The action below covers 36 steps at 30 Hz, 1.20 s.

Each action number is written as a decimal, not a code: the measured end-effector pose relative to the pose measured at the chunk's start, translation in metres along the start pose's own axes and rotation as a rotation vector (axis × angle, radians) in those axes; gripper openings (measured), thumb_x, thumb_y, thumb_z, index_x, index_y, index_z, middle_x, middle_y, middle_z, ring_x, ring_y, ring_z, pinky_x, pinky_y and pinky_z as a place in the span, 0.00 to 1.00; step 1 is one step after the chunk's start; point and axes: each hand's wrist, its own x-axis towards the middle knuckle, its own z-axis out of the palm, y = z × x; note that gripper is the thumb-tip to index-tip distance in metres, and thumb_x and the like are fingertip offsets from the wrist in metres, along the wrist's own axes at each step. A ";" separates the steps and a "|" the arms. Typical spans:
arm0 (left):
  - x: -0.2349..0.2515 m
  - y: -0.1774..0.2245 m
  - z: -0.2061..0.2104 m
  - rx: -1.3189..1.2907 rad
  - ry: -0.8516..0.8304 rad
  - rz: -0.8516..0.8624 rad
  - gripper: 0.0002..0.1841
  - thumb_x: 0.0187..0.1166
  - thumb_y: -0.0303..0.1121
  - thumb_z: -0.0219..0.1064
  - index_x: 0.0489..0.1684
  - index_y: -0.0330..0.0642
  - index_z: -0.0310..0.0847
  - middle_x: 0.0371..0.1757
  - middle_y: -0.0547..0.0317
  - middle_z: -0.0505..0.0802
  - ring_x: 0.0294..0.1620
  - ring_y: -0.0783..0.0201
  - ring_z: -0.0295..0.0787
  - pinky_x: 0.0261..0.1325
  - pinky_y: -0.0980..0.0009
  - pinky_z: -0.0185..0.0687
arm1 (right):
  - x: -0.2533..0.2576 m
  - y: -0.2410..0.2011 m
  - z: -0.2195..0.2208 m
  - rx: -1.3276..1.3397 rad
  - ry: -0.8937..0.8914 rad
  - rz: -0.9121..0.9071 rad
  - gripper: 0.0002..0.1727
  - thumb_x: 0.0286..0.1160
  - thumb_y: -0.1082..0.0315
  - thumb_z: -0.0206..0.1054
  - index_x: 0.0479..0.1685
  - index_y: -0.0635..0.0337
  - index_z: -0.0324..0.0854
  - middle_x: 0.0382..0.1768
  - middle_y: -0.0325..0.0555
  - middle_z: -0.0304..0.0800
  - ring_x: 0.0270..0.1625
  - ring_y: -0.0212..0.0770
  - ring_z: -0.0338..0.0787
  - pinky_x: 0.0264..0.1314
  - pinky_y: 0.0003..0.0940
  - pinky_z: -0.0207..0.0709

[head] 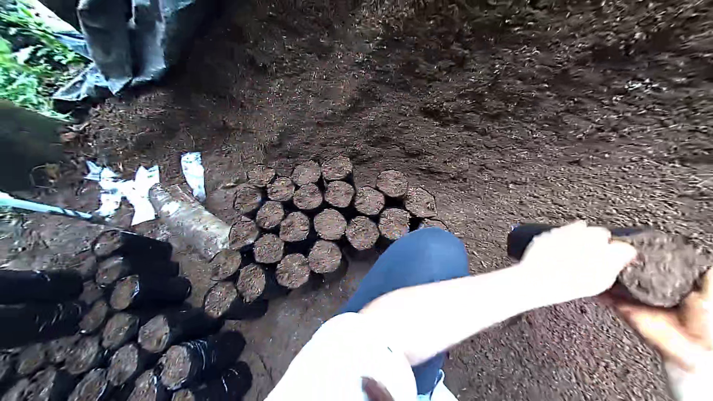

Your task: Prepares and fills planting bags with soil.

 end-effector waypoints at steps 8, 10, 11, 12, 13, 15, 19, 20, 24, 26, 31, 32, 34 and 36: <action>-0.111 0.055 -0.182 0.052 0.180 -0.156 0.16 0.93 0.35 0.53 0.51 0.35 0.87 0.43 0.52 0.91 0.46 0.61 0.88 0.51 0.59 0.83 | -0.090 -0.022 0.184 0.112 -0.359 0.074 0.37 0.87 0.29 0.32 0.79 0.40 0.69 0.69 0.43 0.85 0.70 0.52 0.87 0.65 0.62 0.85; -0.159 0.042 -0.201 0.064 0.231 -0.251 0.16 0.92 0.36 0.51 0.45 0.39 0.86 0.37 0.57 0.88 0.38 0.67 0.86 0.45 0.64 0.84 | -0.117 -0.001 0.216 0.012 -0.397 0.174 0.38 0.86 0.28 0.32 0.78 0.39 0.70 0.67 0.42 0.86 0.67 0.51 0.88 0.60 0.61 0.86; -0.186 0.034 -0.207 0.063 0.251 -0.306 0.16 0.93 0.36 0.50 0.46 0.39 0.85 0.39 0.57 0.87 0.39 0.67 0.86 0.46 0.63 0.84 | -0.129 0.014 0.230 -0.034 -0.405 0.236 0.38 0.85 0.27 0.33 0.77 0.39 0.70 0.65 0.43 0.87 0.64 0.51 0.90 0.57 0.61 0.87; -0.214 0.027 -0.211 0.051 0.275 -0.375 0.17 0.93 0.37 0.50 0.50 0.40 0.87 0.42 0.56 0.89 0.42 0.67 0.88 0.49 0.62 0.88 | -0.140 0.030 0.242 -0.073 -0.416 0.305 0.39 0.84 0.25 0.35 0.78 0.39 0.70 0.65 0.45 0.87 0.63 0.53 0.90 0.55 0.62 0.87; -0.240 0.020 -0.213 0.025 0.300 -0.458 0.18 0.94 0.38 0.49 0.53 0.41 0.86 0.43 0.56 0.89 0.43 0.66 0.89 0.49 0.60 0.91 | -0.150 0.047 0.252 -0.106 -0.430 0.372 0.40 0.83 0.25 0.37 0.78 0.40 0.70 0.65 0.47 0.88 0.62 0.55 0.91 0.54 0.62 0.87; -0.293 0.004 -0.209 -0.060 0.379 -0.622 0.18 0.95 0.41 0.49 0.58 0.42 0.85 0.44 0.53 0.91 0.42 0.62 0.93 0.49 0.57 0.94 | -0.171 0.081 0.271 -0.176 -0.463 0.508 0.41 0.82 0.25 0.39 0.79 0.44 0.70 0.65 0.51 0.88 0.61 0.56 0.91 0.54 0.61 0.88; -0.382 -0.017 -0.197 -0.278 0.650 -0.892 0.19 0.94 0.37 0.50 0.69 0.36 0.80 0.52 0.49 0.90 0.49 0.61 0.93 0.53 0.60 0.95 | -0.207 0.140 0.307 -0.379 -0.628 0.693 0.39 0.84 0.27 0.38 0.88 0.34 0.58 0.72 0.54 0.81 0.68 0.59 0.86 0.58 0.64 0.84; -0.400 -0.020 -0.194 -0.320 0.731 -0.936 0.18 0.94 0.36 0.50 0.69 0.34 0.79 0.52 0.49 0.89 0.49 0.61 0.93 0.53 0.61 0.95 | -0.216 0.153 0.316 -0.426 -0.676 0.717 0.38 0.85 0.28 0.37 0.89 0.33 0.56 0.72 0.55 0.81 0.69 0.60 0.85 0.59 0.64 0.83; -0.455 -0.035 -0.184 -0.433 1.052 -1.035 0.14 0.94 0.31 0.49 0.59 0.33 0.79 0.41 0.54 0.87 0.40 0.64 0.91 0.46 0.62 0.95 | -0.245 0.207 0.351 -0.588 -0.853 0.752 0.37 0.89 0.32 0.37 0.91 0.39 0.58 0.80 0.59 0.73 0.77 0.62 0.79 0.67 0.69 0.77; -0.473 -0.055 -0.179 -0.441 1.176 -1.043 0.13 0.94 0.31 0.49 0.56 0.34 0.78 0.37 0.58 0.83 0.36 0.65 0.89 0.44 0.62 0.94 | -0.246 0.230 0.366 -0.656 -0.933 0.754 0.37 0.91 0.35 0.37 0.90 0.44 0.60 0.80 0.60 0.72 0.78 0.61 0.77 0.70 0.67 0.76; -0.517 -0.183 -0.137 -0.250 1.125 -1.174 0.21 0.95 0.36 0.50 0.74 0.28 0.73 0.64 0.36 0.85 0.60 0.52 0.88 0.62 0.53 0.87 | -0.210 0.209 0.376 -0.745 -1.093 0.616 0.30 0.95 0.47 0.47 0.85 0.55 0.67 0.81 0.60 0.72 0.83 0.60 0.72 0.81 0.66 0.65; -0.526 -0.204 -0.128 -0.192 1.072 -1.255 0.22 0.95 0.39 0.51 0.73 0.28 0.73 0.66 0.34 0.85 0.62 0.48 0.87 0.63 0.50 0.87 | -0.202 0.194 0.374 -0.737 -1.120 0.571 0.28 0.94 0.49 0.48 0.84 0.55 0.69 0.80 0.59 0.74 0.83 0.58 0.73 0.81 0.66 0.65; -0.531 -0.221 -0.119 -0.105 1.033 -1.347 0.27 0.94 0.45 0.53 0.75 0.27 0.69 0.66 0.30 0.84 0.62 0.44 0.88 0.62 0.46 0.86 | -0.181 0.159 0.367 -0.735 -1.125 0.459 0.26 0.94 0.52 0.49 0.81 0.55 0.73 0.76 0.55 0.80 0.80 0.53 0.78 0.79 0.62 0.70; -0.529 -0.220 -0.115 -0.217 1.154 -1.327 0.33 0.91 0.45 0.60 0.82 0.26 0.57 0.69 0.27 0.81 0.61 0.44 0.89 0.59 0.49 0.90 | -0.161 0.123 0.352 -0.734 -1.084 0.361 0.25 0.94 0.52 0.49 0.79 0.54 0.74 0.73 0.50 0.83 0.77 0.48 0.81 0.76 0.55 0.75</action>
